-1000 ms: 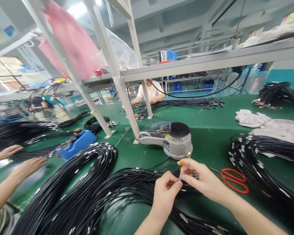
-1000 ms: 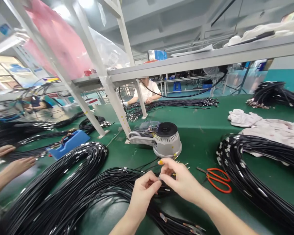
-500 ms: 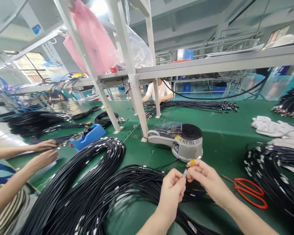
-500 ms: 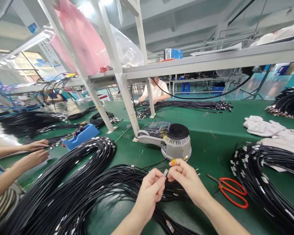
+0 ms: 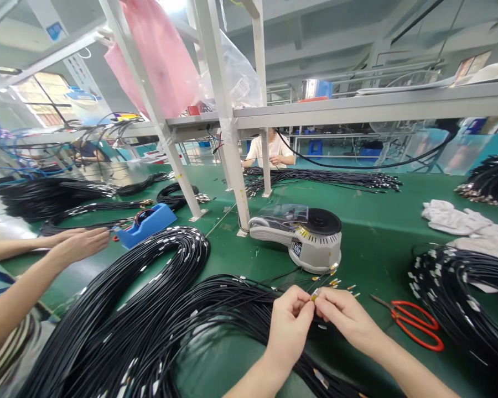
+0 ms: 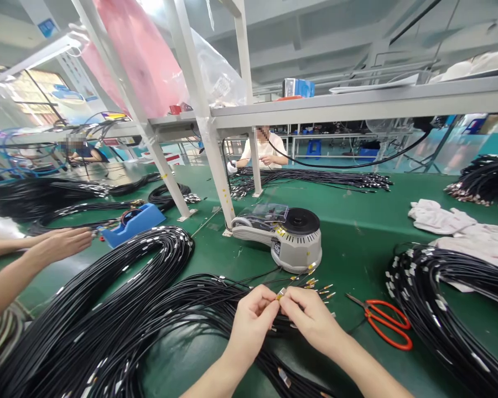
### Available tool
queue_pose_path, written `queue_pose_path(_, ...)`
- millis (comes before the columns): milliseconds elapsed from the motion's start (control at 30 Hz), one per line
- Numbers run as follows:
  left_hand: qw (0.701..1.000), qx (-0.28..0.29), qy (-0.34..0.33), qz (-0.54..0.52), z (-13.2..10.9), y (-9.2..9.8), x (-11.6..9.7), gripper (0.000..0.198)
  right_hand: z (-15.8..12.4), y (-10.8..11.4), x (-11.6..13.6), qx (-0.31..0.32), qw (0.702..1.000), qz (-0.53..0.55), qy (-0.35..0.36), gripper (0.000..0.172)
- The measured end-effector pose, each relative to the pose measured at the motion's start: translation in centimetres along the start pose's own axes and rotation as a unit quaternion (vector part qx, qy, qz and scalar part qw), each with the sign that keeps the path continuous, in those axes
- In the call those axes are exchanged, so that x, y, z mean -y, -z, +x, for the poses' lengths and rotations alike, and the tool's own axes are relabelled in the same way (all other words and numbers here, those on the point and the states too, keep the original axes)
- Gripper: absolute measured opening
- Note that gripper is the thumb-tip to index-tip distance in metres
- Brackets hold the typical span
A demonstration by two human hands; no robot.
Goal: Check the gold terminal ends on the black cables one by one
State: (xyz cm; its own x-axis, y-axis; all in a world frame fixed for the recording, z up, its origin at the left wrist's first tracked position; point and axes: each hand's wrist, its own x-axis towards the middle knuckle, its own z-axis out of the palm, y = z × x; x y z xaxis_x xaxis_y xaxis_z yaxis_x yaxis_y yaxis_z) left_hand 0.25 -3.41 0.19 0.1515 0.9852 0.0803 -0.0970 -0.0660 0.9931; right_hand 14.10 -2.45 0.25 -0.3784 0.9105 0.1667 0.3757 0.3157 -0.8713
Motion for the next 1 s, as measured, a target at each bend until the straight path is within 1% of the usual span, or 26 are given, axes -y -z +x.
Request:
queue_pose_path(200,0.999,0.009,-0.022,0.038,0.1,0.2,-0.2,0.012,0.0,0.2,0.0,0.001,1.000,0.003,0.004,0.037)
queue_pose_path(367,0.996,0.017,-0.044,0.072,0.1,0.2,0.0,0.014,0.0,0.1,-0.1,-0.010,0.999,-0.028,0.014,0.037)
queue_pose_path(567,0.991,0.045,-0.042,0.120,0.2,0.8,-0.2,0.017,-0.1,0.1,0.2,-0.018,0.998,-0.050,0.016,0.037)
queue_pose_path(667,0.990,0.056,-0.036,0.121,0.3,1.0,-0.3,0.023,-0.2,0.0,0.7,-0.016,0.998,-0.063,0.023,0.037)
queue_pose_path(733,0.994,0.044,-0.031,0.090,0.2,1.0,-0.1,0.029,-0.1,-0.1,0.8,-0.011,0.998,-0.056,0.022,0.036)
queue_pose_path(833,1.000,0.013,0.002,-0.011,0.2,0.8,0.2,0.033,0.2,-0.3,0.4,0.004,1.000,-0.022,0.005,0.034)
queue_pose_path(933,0.991,-0.018,0.033,-0.127,0.2,0.8,0.3,0.035,0.4,-0.3,-0.5,-0.002,0.999,-0.011,-0.030,0.031)
queue_pose_path(1000,0.985,-0.021,0.039,-0.166,0.3,0.7,0.3,0.034,0.5,-0.2,-0.8,-0.014,0.999,0.011,-0.051,0.030)
